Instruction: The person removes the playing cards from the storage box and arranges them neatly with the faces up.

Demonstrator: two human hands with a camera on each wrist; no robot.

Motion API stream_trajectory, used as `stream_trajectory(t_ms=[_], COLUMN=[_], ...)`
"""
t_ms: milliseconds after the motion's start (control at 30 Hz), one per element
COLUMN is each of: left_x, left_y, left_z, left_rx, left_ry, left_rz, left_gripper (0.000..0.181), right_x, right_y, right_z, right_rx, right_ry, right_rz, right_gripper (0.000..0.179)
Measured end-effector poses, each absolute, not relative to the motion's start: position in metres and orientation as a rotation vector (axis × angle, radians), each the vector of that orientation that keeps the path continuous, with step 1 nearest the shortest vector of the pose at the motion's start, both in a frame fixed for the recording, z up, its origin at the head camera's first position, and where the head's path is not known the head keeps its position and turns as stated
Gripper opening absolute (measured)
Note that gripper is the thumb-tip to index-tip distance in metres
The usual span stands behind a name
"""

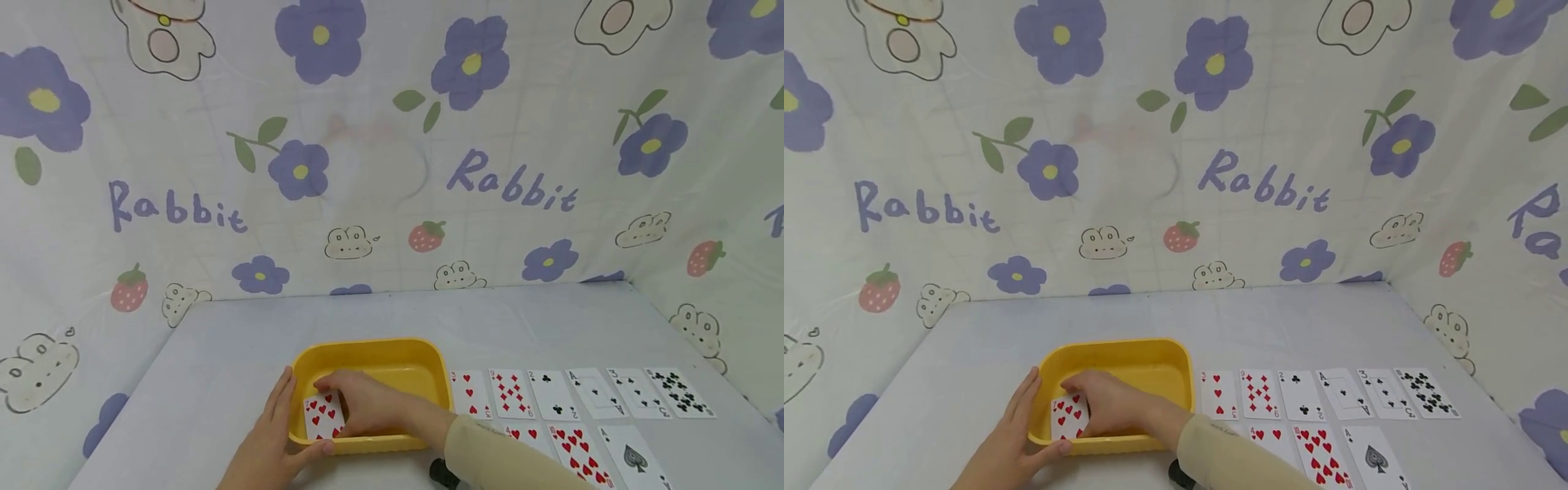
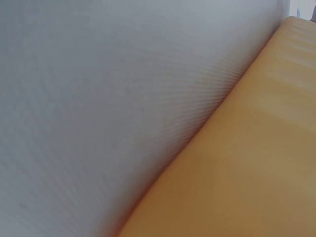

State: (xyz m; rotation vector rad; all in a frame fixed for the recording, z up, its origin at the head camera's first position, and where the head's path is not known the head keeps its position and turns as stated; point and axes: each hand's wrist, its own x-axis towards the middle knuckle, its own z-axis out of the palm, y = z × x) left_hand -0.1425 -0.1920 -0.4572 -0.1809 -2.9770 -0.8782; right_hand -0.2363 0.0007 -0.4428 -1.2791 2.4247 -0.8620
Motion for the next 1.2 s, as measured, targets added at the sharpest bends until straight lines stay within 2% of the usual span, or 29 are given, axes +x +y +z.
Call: stream_trajectory(t_ms=[600,1200], left_x=[-0.142,-0.143], left_y=[-0.195,-0.190], left_z=[-0.460,-0.457], left_rx=[-0.196,-0.126], left_ry=[-2.942,-2.986], left_rz=[-0.828,-0.898], left_gripper=[0.121,0.125], right_x=[-0.235,-0.217], right_y=[0.012,0.129], right_z=[-0.435,-0.386], right_rx=[-1.195,-1.029], right_ry=[2.515,2.484], right_rz=[-0.870,-1.200], right_gripper=[0.084,0.084])
